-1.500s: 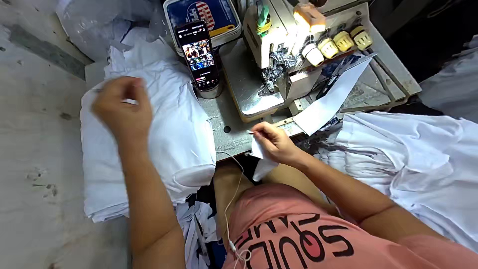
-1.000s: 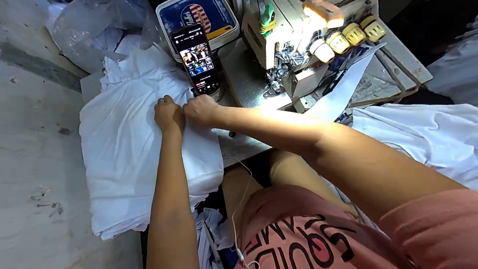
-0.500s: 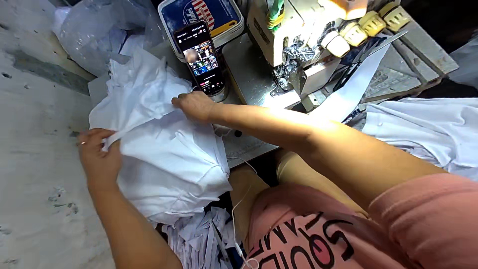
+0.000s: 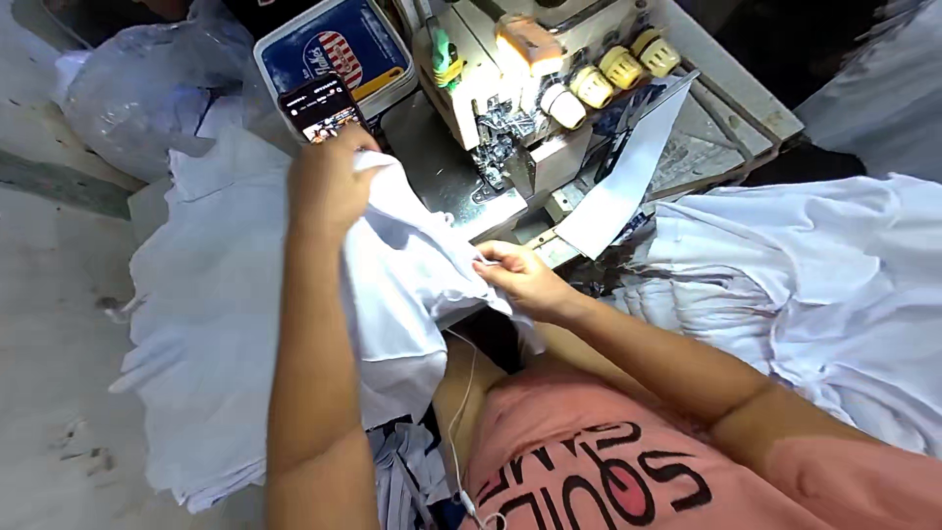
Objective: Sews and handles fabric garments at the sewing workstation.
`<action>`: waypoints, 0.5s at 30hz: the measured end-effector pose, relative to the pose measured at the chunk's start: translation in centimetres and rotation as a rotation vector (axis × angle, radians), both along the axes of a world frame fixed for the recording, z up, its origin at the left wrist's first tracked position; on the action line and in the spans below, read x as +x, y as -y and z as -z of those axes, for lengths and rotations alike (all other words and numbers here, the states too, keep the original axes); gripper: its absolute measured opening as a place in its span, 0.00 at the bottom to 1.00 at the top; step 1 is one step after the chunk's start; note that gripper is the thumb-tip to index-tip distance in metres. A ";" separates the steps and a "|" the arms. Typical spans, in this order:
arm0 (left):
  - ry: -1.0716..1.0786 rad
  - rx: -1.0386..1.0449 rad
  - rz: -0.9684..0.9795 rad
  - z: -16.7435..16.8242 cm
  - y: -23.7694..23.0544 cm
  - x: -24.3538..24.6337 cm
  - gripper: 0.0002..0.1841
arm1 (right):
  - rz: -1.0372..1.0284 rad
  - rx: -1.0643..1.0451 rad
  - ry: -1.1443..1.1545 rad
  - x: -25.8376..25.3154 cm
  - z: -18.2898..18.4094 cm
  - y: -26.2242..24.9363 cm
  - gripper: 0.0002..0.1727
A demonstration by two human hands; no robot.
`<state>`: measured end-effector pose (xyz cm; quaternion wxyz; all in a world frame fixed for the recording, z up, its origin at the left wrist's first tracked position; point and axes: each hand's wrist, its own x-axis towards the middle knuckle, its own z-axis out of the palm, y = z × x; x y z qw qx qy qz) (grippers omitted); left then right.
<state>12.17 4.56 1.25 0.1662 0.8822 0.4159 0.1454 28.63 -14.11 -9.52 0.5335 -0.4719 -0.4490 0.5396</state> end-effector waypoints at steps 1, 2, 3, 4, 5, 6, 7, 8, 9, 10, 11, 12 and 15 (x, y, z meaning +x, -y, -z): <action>-0.024 -0.051 0.019 1.5 -0.2 1.6 0.15 | 0.054 -0.062 -0.002 1.0 0.6 1.0 0.09; -0.043 -0.082 0.024 2.7 -0.3 2.9 0.15 | 0.096 -0.104 -0.002 1.7 1.0 1.8 0.09; -0.058 -0.108 0.014 3.5 -0.2 4.0 0.16 | 0.131 -0.128 -0.005 2.2 1.2 2.4 0.09; -0.057 -0.122 -0.004 4.0 0.0 4.8 0.17 | 0.162 -0.133 -0.003 2.6 1.4 2.8 0.09; -0.060 -0.130 -0.027 4.0 0.4 5.5 0.17 | 0.187 -0.119 0.008 3.0 1.6 3.0 0.09; -0.068 -0.139 -0.054 3.8 0.7 6.1 0.18 | 0.208 -0.085 0.031 3.3 1.9 3.1 0.09; -0.077 -0.146 -0.082 3.5 1.0 6.5 0.18 | 0.225 -0.047 0.056 3.5 2.3 3.2 0.09; -0.077 -0.143 -0.106 3.4 1.2 6.9 0.18 | 0.241 -0.011 0.073 3.7 2.6 3.1 0.09; -0.075 -0.134 -0.125 3.4 1.3 7.2 0.19 | 0.261 0.008 0.075 3.8 2.7 3.1 0.08; -0.061 -0.119 -0.136 3.6 1.3 7.4 0.19 | 0.279 0.017 0.069 3.8 2.9 3.1 0.08; -0.047 -0.102 -0.147 3.8 1.2 7.7 0.19 | 0.295 0.027 0.063 3.8 3.0 3.1 0.09; -0.039 -0.089 -0.161 4.0 1.2 8.1 0.20 | 0.313 0.036 0.057 3.8 3.2 3.0 0.09; -0.058 -0.083 -0.234 4.0 1.5 9.4 0.27 | 0.362 0.066 0.059 4.0 3.5 3.0 0.09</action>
